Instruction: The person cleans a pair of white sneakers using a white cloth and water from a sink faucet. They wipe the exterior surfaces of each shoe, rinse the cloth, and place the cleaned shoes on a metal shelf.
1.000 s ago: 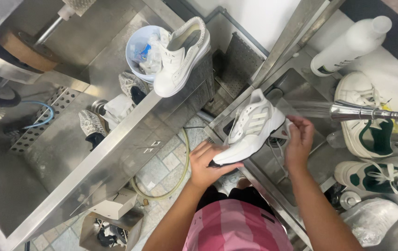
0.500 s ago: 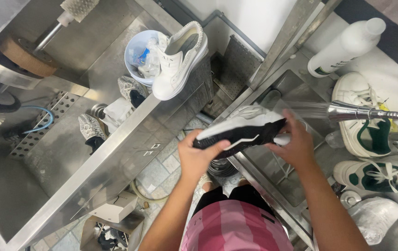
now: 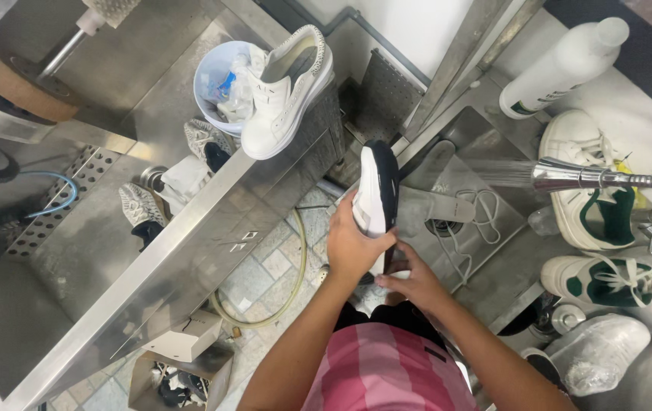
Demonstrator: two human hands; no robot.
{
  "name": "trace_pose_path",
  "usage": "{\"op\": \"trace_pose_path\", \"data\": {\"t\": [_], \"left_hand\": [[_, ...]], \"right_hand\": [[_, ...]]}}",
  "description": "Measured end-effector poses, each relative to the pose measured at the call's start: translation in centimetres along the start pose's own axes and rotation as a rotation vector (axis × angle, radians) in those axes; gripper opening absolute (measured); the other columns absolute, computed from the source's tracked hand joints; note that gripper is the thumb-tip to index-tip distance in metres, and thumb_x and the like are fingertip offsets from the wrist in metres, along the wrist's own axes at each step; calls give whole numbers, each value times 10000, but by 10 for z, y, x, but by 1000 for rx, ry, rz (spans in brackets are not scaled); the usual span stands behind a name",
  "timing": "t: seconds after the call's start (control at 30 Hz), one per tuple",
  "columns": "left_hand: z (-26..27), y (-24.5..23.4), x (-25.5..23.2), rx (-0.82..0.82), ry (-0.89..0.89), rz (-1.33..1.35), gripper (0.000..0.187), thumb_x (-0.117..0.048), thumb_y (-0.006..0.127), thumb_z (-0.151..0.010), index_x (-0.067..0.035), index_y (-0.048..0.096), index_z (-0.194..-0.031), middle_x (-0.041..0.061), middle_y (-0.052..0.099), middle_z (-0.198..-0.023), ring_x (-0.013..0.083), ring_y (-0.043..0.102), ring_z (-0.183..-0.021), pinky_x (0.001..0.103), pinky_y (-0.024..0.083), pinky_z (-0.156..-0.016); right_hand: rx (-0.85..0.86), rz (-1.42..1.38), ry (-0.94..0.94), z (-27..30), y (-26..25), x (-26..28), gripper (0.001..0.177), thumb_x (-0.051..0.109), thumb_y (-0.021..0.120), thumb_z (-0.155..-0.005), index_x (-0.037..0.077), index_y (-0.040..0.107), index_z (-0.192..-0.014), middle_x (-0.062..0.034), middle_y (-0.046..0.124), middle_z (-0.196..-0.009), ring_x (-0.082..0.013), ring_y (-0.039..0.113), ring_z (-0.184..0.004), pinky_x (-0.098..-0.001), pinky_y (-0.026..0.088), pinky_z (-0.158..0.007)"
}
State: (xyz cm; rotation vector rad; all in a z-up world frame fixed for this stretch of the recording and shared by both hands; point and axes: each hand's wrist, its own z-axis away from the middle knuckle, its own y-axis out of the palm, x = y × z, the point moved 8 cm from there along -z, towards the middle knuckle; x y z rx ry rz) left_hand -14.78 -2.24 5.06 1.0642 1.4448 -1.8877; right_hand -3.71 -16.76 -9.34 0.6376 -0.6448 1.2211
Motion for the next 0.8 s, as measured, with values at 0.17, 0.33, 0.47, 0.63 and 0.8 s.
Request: {"op": "trace_pose_path", "data": {"t": [0.17, 0.33, 0.47, 0.63, 0.8], "left_hand": [[-24, 15, 29, 281, -1, -481, 1022, -385, 902, -553, -183, 454, -1449, 157, 601, -1325, 396, 564, -1233, 502, 543, -936], [-30, 38, 41, 406, 11, -649, 1035, -400, 945, -531, -198, 457, -1421, 157, 562, -1346, 398, 508, -1281, 497, 544, -926], [-30, 37, 38, 342, 90, -579, 1042, -401, 942, -561, -193, 444, -1452, 141, 501, -1435, 386, 490, -1321, 502, 530, -954], [-18, 10, 45, 253, 219, -247, 1200, -367, 947, -537, -136, 351, -1553, 188, 351, -1573, 418, 420, -1403, 477, 471, -1053], [-13, -6, 73, 259, 265, -121, 1159, -397, 940, -621, -104, 336, -1566, 193, 332, -1626, 396, 422, -1461, 450, 441, -1163]], "right_hand": [[-215, 159, -573, -8, -58, 48, 522, 145, 776, -919, 72, 420, -1293, -121, 670, -1087, -181, 656, -1008, -325, 534, -919], [-489, 224, -964, -32, -80, 91, 266, 105, 664, -1056, 42, 444, -1192, -177, 549, -1307, -230, 555, -1151, -377, 479, -1021], [-314, -366, -792, -79, -85, 86, 269, 296, 560, -1096, 66, 471, -1202, -184, 555, -1239, -276, 603, -1098, -445, 525, -963], [-54, -889, -400, -80, -81, 84, 447, 500, 446, -1053, 78, 551, -1157, -263, 665, -1203, -366, 691, -1020, -485, 552, -822], [214, -1007, -447, -67, -70, 112, 372, 329, 491, -1045, 9, 562, -1221, -331, 678, -1239, -419, 699, -1026, -474, 551, -834]]}}
